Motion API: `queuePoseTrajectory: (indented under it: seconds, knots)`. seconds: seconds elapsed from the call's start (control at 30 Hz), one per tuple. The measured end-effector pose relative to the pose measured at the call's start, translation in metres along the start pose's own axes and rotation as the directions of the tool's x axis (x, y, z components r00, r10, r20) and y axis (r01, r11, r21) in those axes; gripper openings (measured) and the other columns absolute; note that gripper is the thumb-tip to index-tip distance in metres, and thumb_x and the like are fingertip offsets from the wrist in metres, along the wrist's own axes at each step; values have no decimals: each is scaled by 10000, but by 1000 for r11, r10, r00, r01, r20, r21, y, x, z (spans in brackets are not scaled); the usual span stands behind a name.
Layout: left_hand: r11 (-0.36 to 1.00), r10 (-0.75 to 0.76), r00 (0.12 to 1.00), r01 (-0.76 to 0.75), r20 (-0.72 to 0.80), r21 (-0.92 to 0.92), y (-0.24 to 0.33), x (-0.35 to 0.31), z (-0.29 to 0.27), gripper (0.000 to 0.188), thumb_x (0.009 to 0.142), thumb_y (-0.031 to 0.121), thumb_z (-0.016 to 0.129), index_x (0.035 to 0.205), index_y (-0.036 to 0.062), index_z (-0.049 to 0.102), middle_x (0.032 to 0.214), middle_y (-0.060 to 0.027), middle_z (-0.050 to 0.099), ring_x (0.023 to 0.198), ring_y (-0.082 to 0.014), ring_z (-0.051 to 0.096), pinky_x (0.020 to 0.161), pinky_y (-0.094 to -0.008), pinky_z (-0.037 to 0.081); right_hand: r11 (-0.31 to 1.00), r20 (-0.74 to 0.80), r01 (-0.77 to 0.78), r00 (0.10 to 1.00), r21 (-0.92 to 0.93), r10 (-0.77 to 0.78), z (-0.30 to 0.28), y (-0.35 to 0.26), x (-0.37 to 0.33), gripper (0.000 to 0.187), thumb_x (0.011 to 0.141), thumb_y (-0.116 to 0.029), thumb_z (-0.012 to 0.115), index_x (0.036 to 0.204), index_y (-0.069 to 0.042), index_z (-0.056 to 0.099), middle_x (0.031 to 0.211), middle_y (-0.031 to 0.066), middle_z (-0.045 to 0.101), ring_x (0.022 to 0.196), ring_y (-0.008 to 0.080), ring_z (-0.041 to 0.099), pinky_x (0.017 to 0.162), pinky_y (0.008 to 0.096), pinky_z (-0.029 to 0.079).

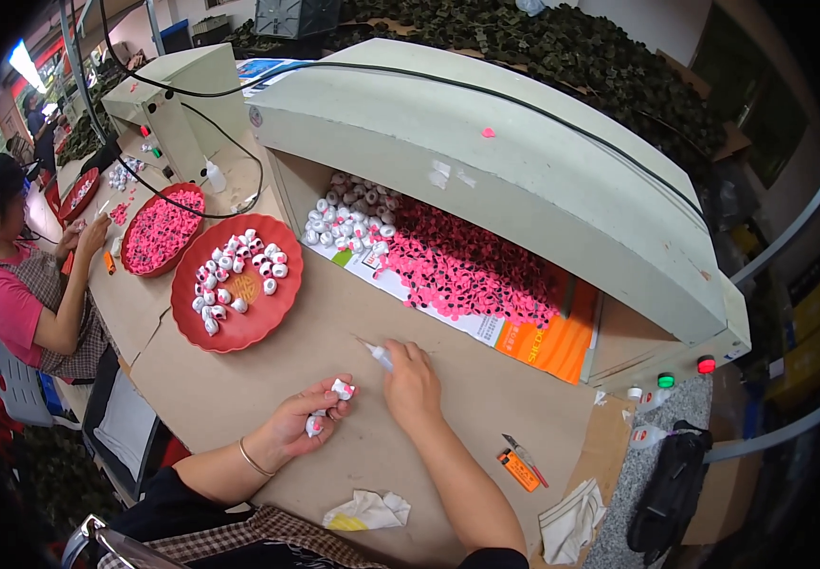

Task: The person assembles toy characters by applying glue from a bottle to small figurine parts and joining them together by hand at a workstation.

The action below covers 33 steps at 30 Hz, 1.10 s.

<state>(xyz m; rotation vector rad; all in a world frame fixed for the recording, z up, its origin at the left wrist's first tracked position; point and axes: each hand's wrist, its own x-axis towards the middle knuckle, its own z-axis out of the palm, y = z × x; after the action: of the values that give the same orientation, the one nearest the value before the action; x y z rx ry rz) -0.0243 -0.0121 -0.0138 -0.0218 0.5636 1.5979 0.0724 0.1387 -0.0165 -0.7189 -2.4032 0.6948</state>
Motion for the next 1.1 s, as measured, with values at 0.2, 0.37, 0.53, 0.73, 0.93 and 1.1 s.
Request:
queuePoseTrajectory:
  seconds: [0.2, 0.37, 0.53, 0.73, 0.93, 1.1]
  knots:
    - [997, -64, 998, 63, 14, 38, 1, -2, 0, 236, 824, 120, 520, 1039, 40, 465, 869, -44, 544, 591, 1, 513, 466, -72, 411, 954, -70, -206, 978, -219, 195, -57, 22, -35, 287, 741, -14, 526, 1021, -20, 463, 939, 155, 529, 835, 288, 546, 676, 342, 458]
    - [957, -77, 994, 94, -73, 274, 1, -10, 33, 301, 819, 132, 536, 1103, 56, 471, 962, -16, 545, 775, -53, 546, 496, -122, 394, 799, -91, -410, 865, 440, 494, -105, -2, -67, 277, 793, -32, 496, 1055, 12, 418, 939, 161, 522, 793, 202, 550, 623, 304, 476]
    - [895, -105, 994, 112, -40, 432, -19, -3, 38, 346, 812, 120, 544, 1147, 90, 461, 1021, -2, 541, 891, -83, 542, 538, -158, 372, 356, 157, -367, 852, 860, 500, -100, -31, -103, 259, 827, -68, 486, 1049, 4, 373, 903, 154, 541, 632, 124, 550, 504, 226, 477]
    - [909, -76, 996, 90, -50, 408, -32, 4, 30, 351, 814, 106, 536, 1156, 93, 457, 1032, -19, 546, 927, -89, 545, 522, -157, 372, 392, 61, -260, 890, 882, 453, -74, -21, -113, 209, 798, -36, 520, 959, 11, 397, 911, 128, 484, 643, 132, 538, 518, 245, 503]
    - [912, -48, 998, 65, -51, 405, -30, 2, 30, 355, 818, 91, 523, 1165, 89, 447, 1022, -34, 550, 924, -89, 547, 494, -154, 381, 568, -136, -101, 923, 817, 359, -67, -22, -115, 201, 786, -43, 537, 951, 32, 449, 962, 104, 372, 720, 150, 524, 512, 240, 509]
    - [926, -44, 997, 64, -61, 372, -28, 3, 28, 331, 826, 61, 498, 1154, 87, 456, 1082, -76, 537, 943, -132, 553, 439, -130, 395, 701, -234, -51, 923, 712, 305, -64, -21, -116, 221, 802, -100, 528, 948, 41, 440, 931, 114, 376, 680, 152, 525, 483, 234, 503]
